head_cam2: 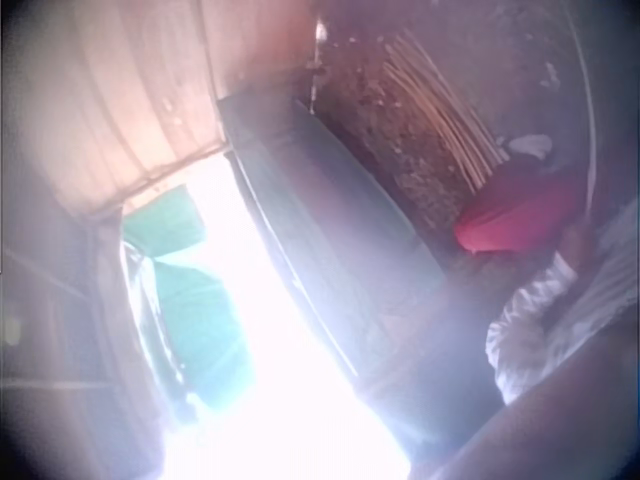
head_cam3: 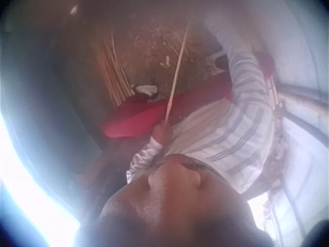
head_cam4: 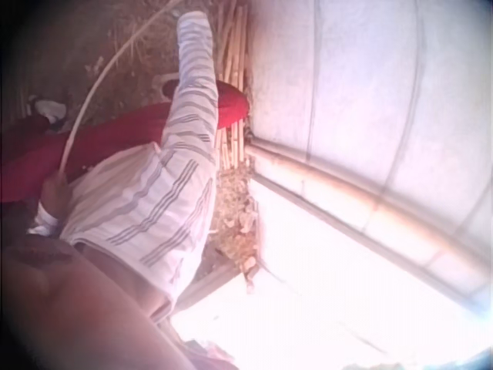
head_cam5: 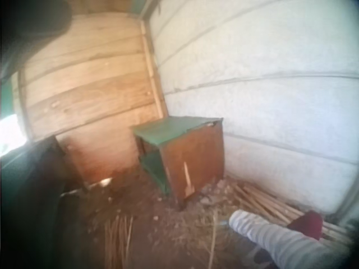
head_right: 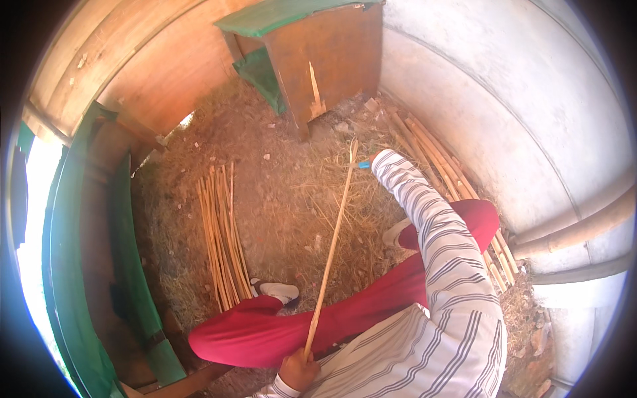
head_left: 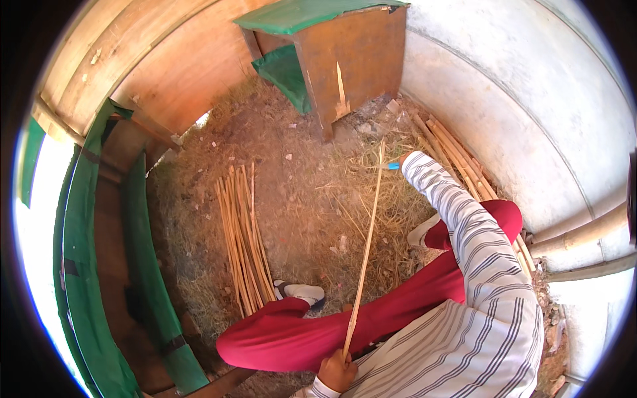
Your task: The person sits on the floor and uses a knife to sharpen a long wooden stick. They hold the stick with one hand and scrape the blade along its length to create a pointed tip. The person periodically inspects the stick and continues sharpening until the desired point is achieved.
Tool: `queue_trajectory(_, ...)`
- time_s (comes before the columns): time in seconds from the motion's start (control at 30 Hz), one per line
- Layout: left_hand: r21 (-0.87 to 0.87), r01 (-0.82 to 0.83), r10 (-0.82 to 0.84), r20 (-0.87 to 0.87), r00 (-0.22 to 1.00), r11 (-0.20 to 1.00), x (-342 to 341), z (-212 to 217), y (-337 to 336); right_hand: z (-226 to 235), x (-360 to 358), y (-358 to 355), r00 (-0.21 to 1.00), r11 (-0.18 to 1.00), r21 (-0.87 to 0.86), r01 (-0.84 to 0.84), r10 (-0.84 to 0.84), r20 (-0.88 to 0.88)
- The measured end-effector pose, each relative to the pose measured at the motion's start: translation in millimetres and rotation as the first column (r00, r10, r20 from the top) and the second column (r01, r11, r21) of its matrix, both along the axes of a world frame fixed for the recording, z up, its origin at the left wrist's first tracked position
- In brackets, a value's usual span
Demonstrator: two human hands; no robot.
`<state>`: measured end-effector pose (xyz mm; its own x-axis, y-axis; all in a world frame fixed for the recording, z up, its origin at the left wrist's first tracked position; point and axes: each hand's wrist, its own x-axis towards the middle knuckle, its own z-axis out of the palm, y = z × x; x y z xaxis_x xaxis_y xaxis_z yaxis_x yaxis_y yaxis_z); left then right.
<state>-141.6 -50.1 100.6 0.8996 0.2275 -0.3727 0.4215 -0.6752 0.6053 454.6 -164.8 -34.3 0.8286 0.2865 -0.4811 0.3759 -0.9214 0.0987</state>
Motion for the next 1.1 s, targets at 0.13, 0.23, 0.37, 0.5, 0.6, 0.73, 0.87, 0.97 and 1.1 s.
queue_trajectory(0.13,0.084,0.124,-0.131,0.087,0.987,0.989,-47,-56,4,-19,-22,28,0.998,0.997,0.059,-0.058,0.056,0.030)
queue_trajectory(0.23,-0.002,0.100,-0.100,-0.012,0.995,0.995,-56,-59,2,-35,-65,36,0.988,0.983,0.124,-0.133,0.121,0.094)
queue_trajectory(0.37,0.284,0.281,-0.301,0.029,0.953,0.917,-78,-67,-9,-27,-65,42,0.981,0.981,0.125,-0.147,0.129,0.142)
queue_trajectory(0.5,0.080,-0.018,0.017,0.012,1.000,0.997,-47,-27,-12,-14,-53,45,0.974,0.985,0.084,-0.153,0.136,0.183)
queue_trajectory(0.6,0.066,-0.043,0.046,-0.043,0.998,0.997,-45,-38,-8,-11,-55,49,0.975,0.987,0.093,-0.132,0.113,0.191)
queue_trajectory(0.73,0.212,0.085,-0.107,0.094,0.990,0.973,-62,-65,1,-13,-49,53,0.985,0.991,0.105,-0.081,0.064,0.163)
queue_trajectory(0.87,0.209,0.016,-0.008,-0.038,0.999,0.978,-51,-40,2,-27,-41,41,0.985,0.983,0.097,-0.155,0.147,0.089)
queue_trajectory(0.97,-0.253,0.085,-0.166,-0.315,0.934,0.964,-57,-65,30,-51,-36,39,0.998,0.994,0.094,-0.052,0.049,0.033)
queue_trajectory(1.1,-0.733,-0.441,0.057,-0.485,0.873,0.518,1,26,22,-25,-54,40,0.956,0.951,0.123,-0.285,0.272,0.110)
